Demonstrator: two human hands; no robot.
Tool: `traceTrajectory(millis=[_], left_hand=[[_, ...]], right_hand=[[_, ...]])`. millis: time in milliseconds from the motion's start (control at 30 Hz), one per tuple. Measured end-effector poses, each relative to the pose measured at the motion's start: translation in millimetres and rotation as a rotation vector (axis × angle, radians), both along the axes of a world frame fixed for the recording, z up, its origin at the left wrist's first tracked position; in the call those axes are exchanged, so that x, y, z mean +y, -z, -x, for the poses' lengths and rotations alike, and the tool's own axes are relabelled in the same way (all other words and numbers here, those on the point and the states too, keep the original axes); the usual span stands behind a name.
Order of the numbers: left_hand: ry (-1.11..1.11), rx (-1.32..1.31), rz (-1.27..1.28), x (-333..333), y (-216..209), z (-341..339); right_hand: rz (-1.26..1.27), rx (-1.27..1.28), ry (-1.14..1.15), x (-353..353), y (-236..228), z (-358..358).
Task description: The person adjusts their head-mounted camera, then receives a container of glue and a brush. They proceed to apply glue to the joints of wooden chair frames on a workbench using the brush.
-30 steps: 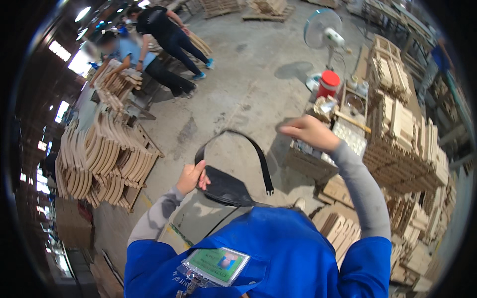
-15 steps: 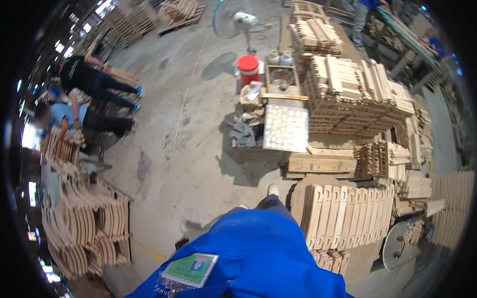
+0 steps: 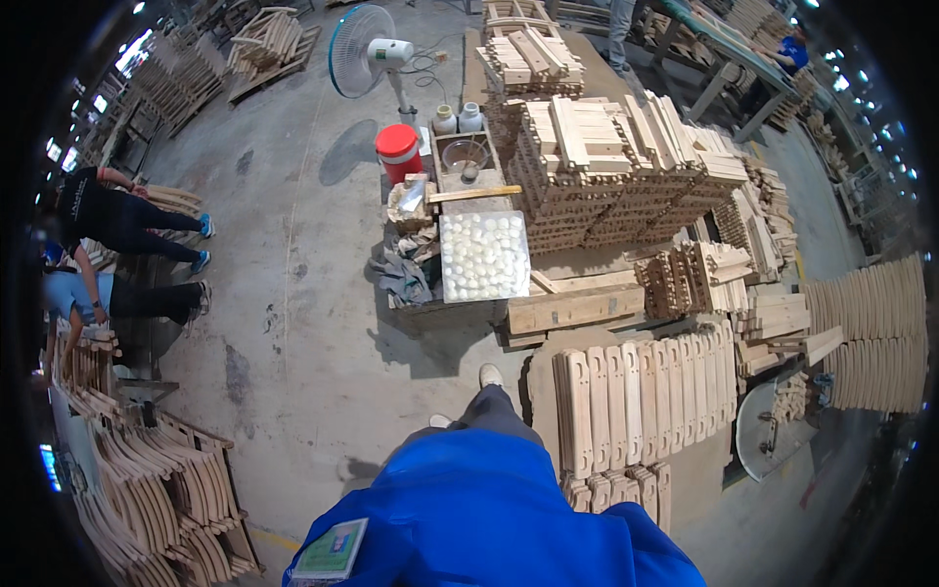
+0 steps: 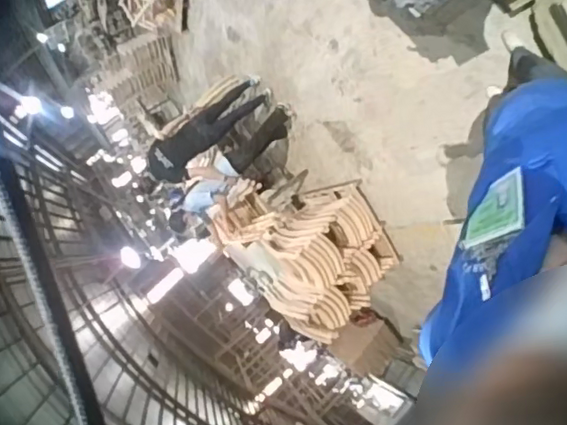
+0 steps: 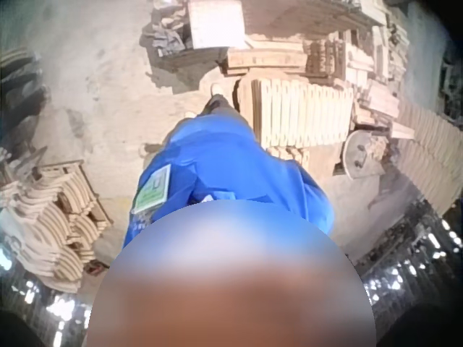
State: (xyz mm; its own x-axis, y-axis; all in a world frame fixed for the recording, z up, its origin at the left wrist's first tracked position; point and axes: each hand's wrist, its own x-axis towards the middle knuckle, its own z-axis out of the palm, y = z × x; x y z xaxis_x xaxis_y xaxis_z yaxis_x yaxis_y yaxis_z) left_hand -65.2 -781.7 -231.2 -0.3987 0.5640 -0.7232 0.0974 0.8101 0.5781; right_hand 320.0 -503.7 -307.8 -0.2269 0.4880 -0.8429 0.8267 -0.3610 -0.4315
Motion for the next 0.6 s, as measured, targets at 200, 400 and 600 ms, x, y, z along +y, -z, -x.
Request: traceTrajectory(millis=[200,400,600], left_hand=[[-0.015,-0.034,0.002,-2.5,-3.4,-4.2],[-0.07,-0.077,0.025,-17.6,-1.5,-11.4],[-0.15,-0.113,0.031,-35.2,-0.3,-22.1]], right_hand=[[-0.013,-0.006,0.052,-7.2,-2.4,-3.0],[-0.03,-0.015,0.084,-12.9,-6.1,-2.8],[-0.046,-0.018,0.087,-15.5,-10.3,-0.1]])
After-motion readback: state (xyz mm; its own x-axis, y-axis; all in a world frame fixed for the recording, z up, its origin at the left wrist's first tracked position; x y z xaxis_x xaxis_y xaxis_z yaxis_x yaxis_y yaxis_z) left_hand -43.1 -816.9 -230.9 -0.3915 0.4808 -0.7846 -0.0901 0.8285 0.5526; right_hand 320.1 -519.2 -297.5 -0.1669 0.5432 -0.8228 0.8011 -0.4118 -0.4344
